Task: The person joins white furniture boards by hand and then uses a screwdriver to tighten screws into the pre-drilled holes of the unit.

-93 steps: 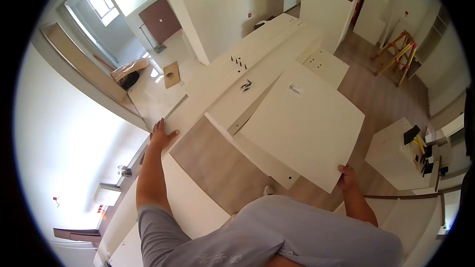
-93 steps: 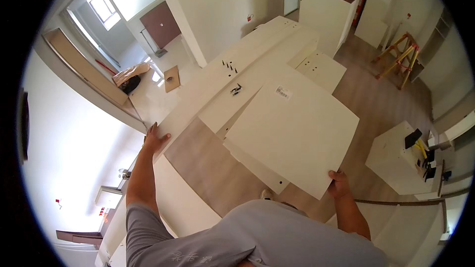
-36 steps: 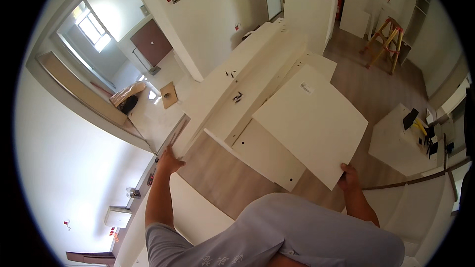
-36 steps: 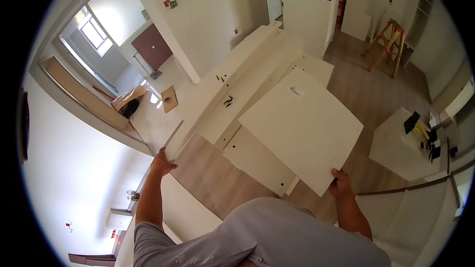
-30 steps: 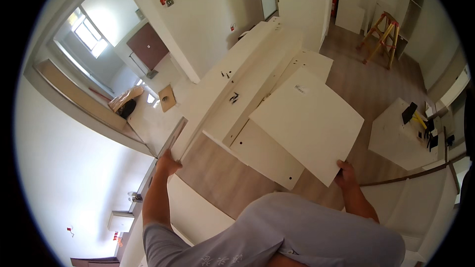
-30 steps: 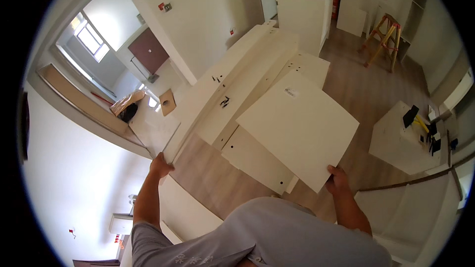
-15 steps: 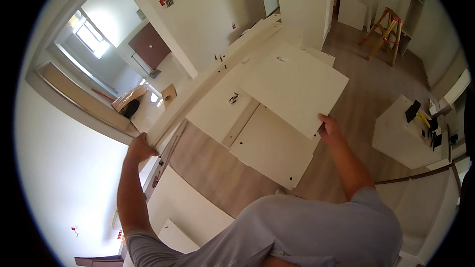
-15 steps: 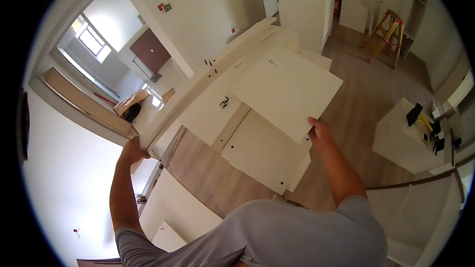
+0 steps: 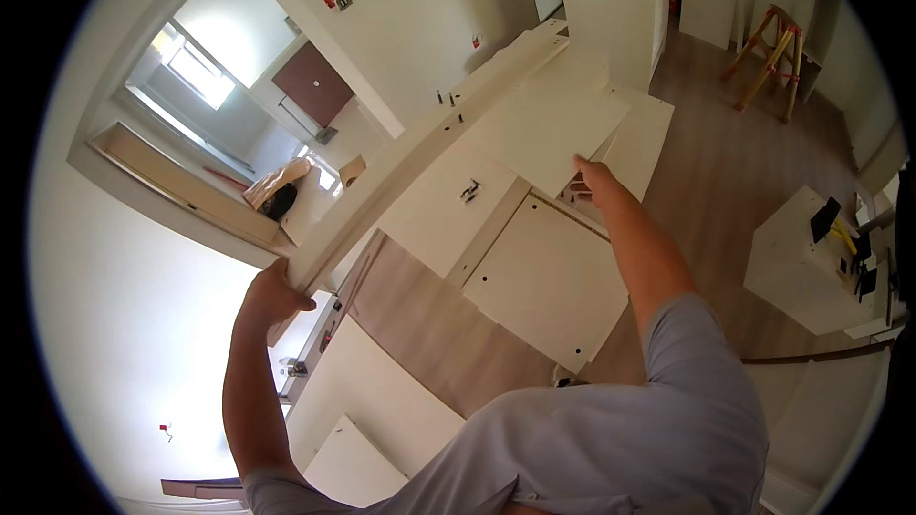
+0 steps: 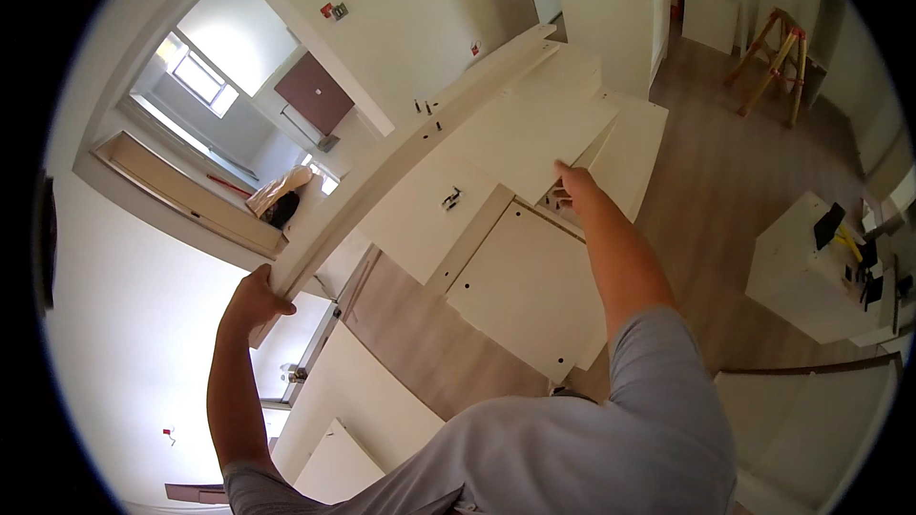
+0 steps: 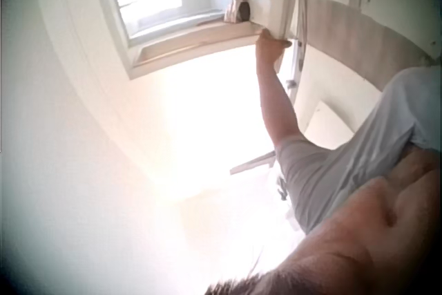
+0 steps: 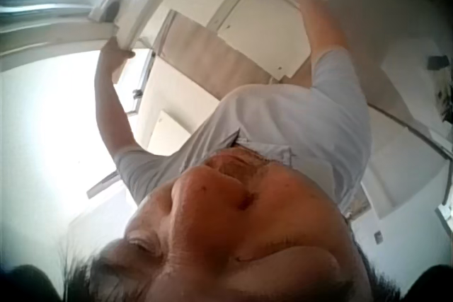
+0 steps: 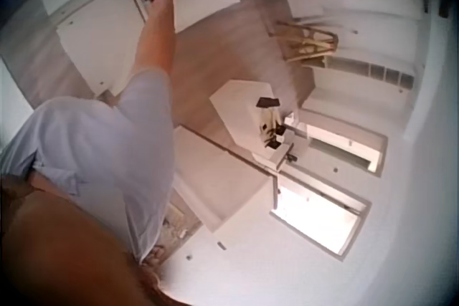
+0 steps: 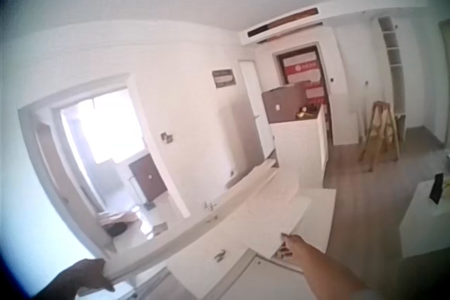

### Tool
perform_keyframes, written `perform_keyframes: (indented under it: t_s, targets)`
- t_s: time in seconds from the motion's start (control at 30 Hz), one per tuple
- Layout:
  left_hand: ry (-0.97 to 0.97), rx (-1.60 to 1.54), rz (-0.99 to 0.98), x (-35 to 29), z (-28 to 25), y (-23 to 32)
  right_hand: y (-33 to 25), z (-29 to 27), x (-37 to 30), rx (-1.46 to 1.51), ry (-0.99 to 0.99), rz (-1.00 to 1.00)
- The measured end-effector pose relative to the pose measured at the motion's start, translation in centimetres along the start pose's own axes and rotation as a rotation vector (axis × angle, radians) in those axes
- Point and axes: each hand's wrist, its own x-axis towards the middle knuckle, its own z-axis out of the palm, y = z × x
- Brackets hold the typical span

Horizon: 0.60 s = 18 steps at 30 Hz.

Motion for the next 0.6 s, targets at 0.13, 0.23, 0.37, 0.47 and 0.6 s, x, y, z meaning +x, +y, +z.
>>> perform_keyframes:
  t_s: [0.13,0.23,0.37,0.47,0.6]
  targets:
    - [-0.032,0.048,-0.03,-3.3,1.0,1.5,4.0,3.1,-3.2,0.235,0.072,-0.2]
    - [-0.107,0.009,-0.047,-4.9,2.0,3.5,6.5,8.3,-8.7,0.282,-0.551,0.07]
    - [-0.095,-0.022,-0.06,-5.8,2.2,3.6,0.8,20.0,-13.9,0.589,-0.83,0.135]
    - [-0.097,-0.023,-0.063,-6.6,3.1,4.1,-3.5,24.6,-14.7,0.998,-0.62,0.112]
    - [0.079,0.024,-0.054,-11.2,7.4,3.4,-2.9,24.8,-17.3,1.045,-0.71,0.144]
